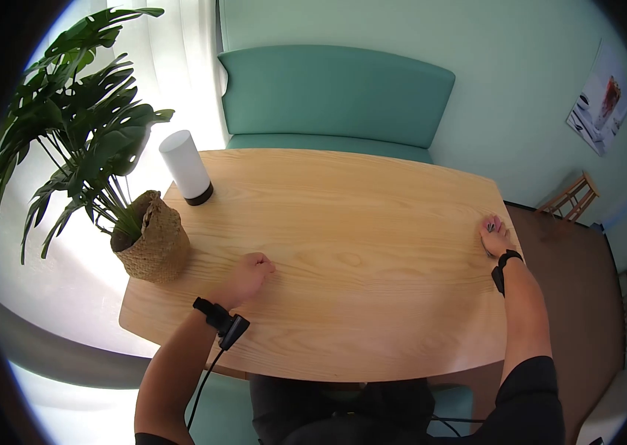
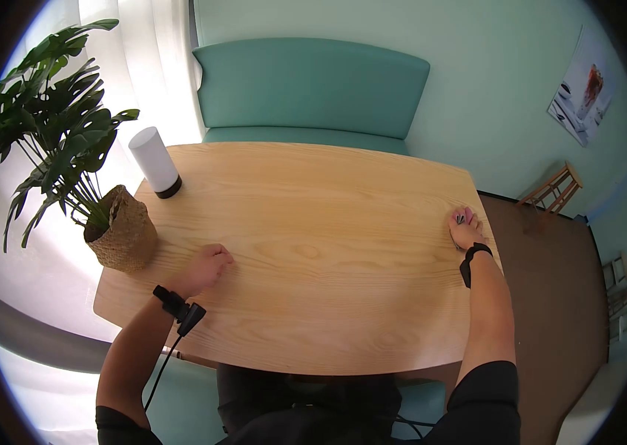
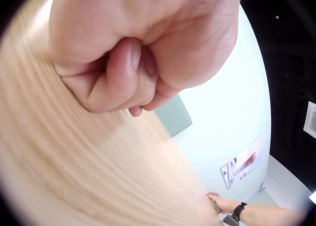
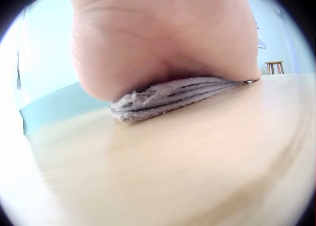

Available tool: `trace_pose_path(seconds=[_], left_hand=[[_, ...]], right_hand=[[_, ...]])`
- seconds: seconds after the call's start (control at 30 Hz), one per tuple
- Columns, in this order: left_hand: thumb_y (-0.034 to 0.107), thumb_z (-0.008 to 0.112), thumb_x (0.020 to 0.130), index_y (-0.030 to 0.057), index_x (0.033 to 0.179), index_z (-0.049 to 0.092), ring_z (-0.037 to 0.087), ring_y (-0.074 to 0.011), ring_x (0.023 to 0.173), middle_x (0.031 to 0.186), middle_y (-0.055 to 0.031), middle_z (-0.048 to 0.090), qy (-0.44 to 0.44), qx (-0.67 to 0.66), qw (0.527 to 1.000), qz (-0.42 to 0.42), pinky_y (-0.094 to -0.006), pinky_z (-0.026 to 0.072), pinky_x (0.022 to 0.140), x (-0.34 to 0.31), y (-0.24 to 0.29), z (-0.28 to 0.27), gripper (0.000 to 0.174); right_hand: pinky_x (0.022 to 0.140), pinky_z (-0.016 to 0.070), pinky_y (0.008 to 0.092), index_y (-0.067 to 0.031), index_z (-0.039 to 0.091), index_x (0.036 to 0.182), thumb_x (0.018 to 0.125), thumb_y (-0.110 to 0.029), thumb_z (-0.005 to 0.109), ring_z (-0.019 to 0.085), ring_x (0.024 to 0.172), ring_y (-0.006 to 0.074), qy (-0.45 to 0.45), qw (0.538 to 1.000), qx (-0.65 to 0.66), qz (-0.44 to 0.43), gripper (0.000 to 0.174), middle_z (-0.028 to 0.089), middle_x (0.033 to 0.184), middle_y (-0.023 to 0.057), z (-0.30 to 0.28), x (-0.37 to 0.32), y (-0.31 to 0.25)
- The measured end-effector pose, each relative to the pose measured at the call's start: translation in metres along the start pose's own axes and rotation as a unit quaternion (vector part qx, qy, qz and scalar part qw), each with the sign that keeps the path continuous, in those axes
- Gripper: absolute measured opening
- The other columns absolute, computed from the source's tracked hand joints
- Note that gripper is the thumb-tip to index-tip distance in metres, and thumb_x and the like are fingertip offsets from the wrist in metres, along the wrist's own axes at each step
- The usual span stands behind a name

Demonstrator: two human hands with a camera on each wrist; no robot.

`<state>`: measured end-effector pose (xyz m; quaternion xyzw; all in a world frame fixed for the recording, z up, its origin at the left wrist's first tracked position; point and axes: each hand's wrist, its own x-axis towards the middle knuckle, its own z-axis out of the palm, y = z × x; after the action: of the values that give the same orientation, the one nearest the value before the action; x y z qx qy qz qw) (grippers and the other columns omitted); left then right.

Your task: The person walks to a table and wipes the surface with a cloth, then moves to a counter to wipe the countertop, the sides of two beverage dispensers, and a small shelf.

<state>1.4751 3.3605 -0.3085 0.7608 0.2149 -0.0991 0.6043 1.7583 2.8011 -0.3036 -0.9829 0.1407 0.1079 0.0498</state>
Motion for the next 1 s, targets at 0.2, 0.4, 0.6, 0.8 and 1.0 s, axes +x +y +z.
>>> trace_pose_path(seconds=[0.2,0.4,0.6,0.8,1.0], left_hand=[[0.019,0.058,0.093,0.0069,0.088,0.060,0.035,-0.0055,0.050,0.064,0.0045,0.042,0.004,-0.003,1.000,-0.002,-0.0225,0.0266,0.041,-0.004,0.004,0.002,0.013],[0.015,0.058,0.094,0.0084,0.088,0.057,0.030,-0.0033,0.047,0.062,0.0069,0.038,-0.041,-0.113,0.993,-0.006,-0.0212,0.0222,0.039,-0.022,0.013,0.001,0.009],[0.015,0.058,0.094,0.0090,0.089,0.056,0.029,-0.0029,0.045,0.060,0.0078,0.037,-0.055,-0.144,0.988,0.008,-0.0212,0.0214,0.040,-0.075,0.032,0.003,0.008],[0.014,0.058,0.095,0.0085,0.090,0.056,0.030,-0.0026,0.045,0.061,0.0069,0.040,-0.052,-0.149,0.987,0.036,-0.0217,0.0212,0.040,-0.106,0.043,0.002,0.008],[0.015,0.056,0.095,0.0075,0.090,0.055,0.029,-0.0034,0.045,0.061,0.0059,0.038,-0.061,-0.124,0.990,0.007,-0.0219,0.0211,0.040,-0.107,0.037,0.009,0.009]], right_hand=[[0.114,0.0108,0.0652,-0.0265,0.012,0.158,0.091,-0.066,0.029,0.002,0.151,0.0340,-0.028,0.999,-0.031,-0.022,0.080,-0.003,0.165,0.0104,0.000,-0.055,-0.030],[0.113,0.0075,0.0673,-0.0289,0.015,0.157,0.092,-0.065,0.030,0.000,0.151,0.0337,-0.047,0.974,-0.064,-0.210,0.076,-0.003,0.165,0.0128,0.017,-0.139,-0.137],[0.113,0.0047,0.0686,-0.0268,0.027,0.154,0.093,-0.059,0.033,0.005,0.150,0.0366,-0.060,0.876,-0.067,-0.474,0.070,0.012,0.163,0.0169,0.055,-0.268,-0.268],[0.112,0.0030,0.0704,-0.0266,0.047,0.145,0.092,-0.060,0.034,0.011,0.150,0.0363,-0.133,0.716,-0.060,-0.683,0.063,0.015,0.162,0.0175,0.101,-0.394,-0.330],[0.113,0.0017,0.0690,-0.0273,0.041,0.148,0.092,-0.060,0.036,0.008,0.150,0.0361,-0.093,0.746,-0.075,-0.655,0.065,0.015,0.162,0.0175,0.089,-0.360,-0.298]])
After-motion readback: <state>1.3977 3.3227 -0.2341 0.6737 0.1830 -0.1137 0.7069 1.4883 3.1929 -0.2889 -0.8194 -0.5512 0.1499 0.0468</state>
